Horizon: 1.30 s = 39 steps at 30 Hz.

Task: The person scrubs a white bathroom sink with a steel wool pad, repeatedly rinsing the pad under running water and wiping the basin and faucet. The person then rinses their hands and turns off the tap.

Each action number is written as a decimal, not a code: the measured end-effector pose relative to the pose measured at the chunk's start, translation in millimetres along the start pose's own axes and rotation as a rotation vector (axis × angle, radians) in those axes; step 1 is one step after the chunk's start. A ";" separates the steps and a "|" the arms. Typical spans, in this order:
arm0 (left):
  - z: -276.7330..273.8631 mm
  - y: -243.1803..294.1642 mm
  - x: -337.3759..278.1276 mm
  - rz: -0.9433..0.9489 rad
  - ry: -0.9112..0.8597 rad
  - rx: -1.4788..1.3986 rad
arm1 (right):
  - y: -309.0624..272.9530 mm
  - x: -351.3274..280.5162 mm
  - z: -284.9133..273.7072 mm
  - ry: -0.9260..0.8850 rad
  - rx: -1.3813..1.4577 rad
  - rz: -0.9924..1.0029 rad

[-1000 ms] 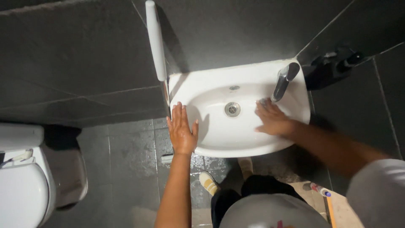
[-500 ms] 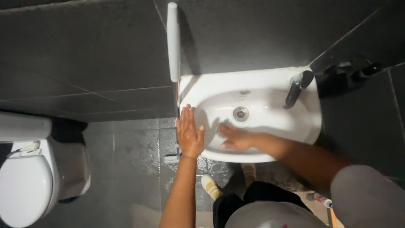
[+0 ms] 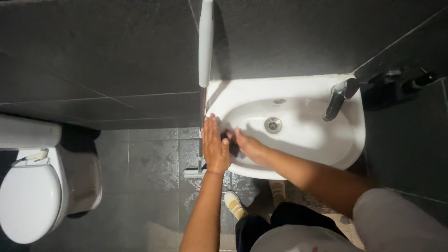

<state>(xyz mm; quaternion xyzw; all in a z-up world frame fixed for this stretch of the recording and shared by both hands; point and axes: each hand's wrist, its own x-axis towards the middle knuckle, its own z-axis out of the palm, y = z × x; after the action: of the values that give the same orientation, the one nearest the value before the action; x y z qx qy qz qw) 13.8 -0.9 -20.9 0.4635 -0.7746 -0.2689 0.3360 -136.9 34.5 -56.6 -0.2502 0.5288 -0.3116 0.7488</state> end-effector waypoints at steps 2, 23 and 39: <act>4.7 -2.5 -0.2 -0.009 0.041 0.001 | -9.4 18.3 4.2 0.058 0.390 -0.065; 24.6 2.7 -82.6 -0.595 0.151 -0.483 | -54.7 17.0 32.7 0.925 -0.951 -0.869; -7.7 -64.6 -236.3 -0.975 -0.099 -0.334 | -30.2 14.3 63.7 0.516 -0.946 -0.630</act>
<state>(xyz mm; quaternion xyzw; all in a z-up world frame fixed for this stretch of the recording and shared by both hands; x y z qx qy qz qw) 135.8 183.1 -127.1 0.6974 -0.4299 -0.5358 0.2041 -79.1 6.3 -24.3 -0.6155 0.6741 -0.3000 0.2771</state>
